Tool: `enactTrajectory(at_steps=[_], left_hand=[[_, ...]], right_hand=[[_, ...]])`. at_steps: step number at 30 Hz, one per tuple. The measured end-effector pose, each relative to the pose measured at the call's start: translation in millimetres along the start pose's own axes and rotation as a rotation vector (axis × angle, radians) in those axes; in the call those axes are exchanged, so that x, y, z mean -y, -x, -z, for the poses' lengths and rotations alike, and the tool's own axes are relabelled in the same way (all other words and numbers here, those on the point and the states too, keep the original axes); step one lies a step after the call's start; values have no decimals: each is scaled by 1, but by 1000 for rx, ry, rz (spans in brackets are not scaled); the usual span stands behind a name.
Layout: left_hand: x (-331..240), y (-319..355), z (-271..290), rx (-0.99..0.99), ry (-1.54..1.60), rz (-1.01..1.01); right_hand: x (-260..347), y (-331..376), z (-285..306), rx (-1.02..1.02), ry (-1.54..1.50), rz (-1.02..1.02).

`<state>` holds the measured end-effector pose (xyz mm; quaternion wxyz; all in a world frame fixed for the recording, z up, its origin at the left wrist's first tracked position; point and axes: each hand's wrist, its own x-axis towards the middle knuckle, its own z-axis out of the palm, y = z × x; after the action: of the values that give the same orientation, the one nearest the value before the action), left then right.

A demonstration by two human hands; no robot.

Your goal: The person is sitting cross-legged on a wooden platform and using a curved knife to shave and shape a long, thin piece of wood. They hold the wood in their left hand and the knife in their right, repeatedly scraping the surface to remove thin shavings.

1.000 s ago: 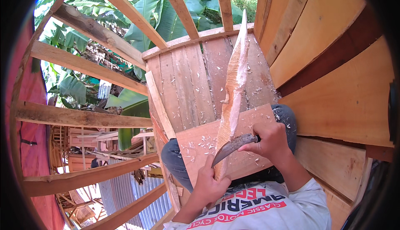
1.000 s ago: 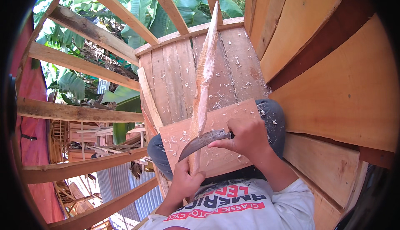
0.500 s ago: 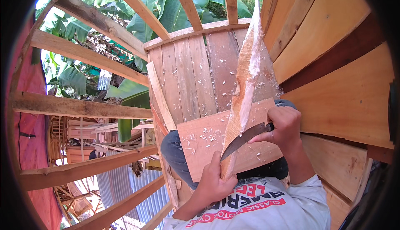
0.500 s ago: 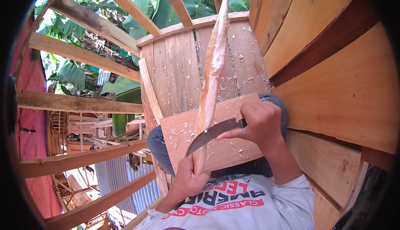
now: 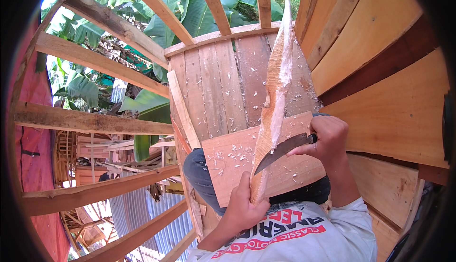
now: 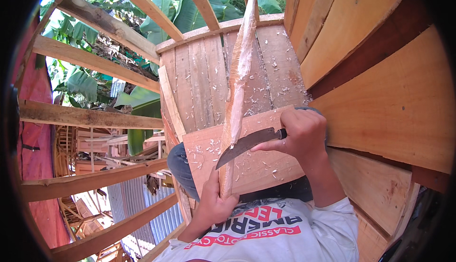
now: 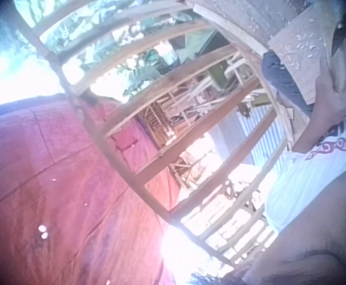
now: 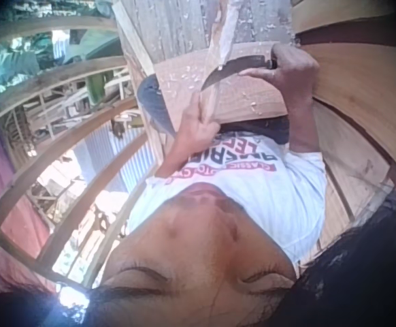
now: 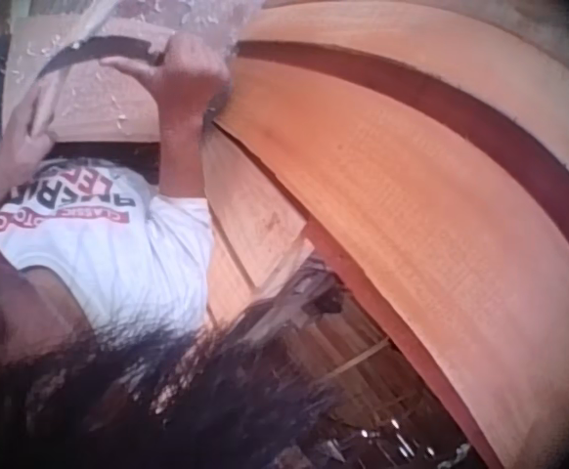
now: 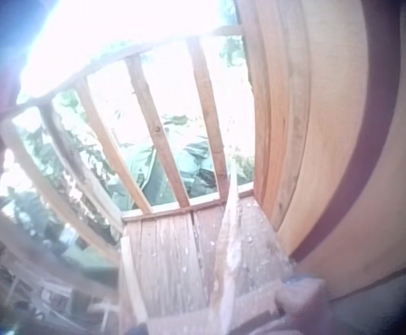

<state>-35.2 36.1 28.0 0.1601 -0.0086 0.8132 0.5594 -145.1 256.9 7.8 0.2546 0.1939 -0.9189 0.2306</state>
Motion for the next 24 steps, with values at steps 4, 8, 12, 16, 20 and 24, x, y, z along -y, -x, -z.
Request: enactTrajectory(at_steps=[4,8,12,16,20,24], left_hand=[[4,-2,-1,-21,27,-16],[4,-2,0,-8,15,5],[-4,-5,1,-49,-7,17],[10,-12,10,-108,-57,6],[11,-16,24,-140,-179,83],[17,-18,34,-145,-216,48]], right_hand=[[1,0,-2,2,-10,-39],[-1,5,-6,-16,-23,-72],[2,6,-5,23,-27,-133],[22,8,7,354,-133,-447],[28,15,19,700,-732,-624],[20,25,27,955,-1347,-617]])
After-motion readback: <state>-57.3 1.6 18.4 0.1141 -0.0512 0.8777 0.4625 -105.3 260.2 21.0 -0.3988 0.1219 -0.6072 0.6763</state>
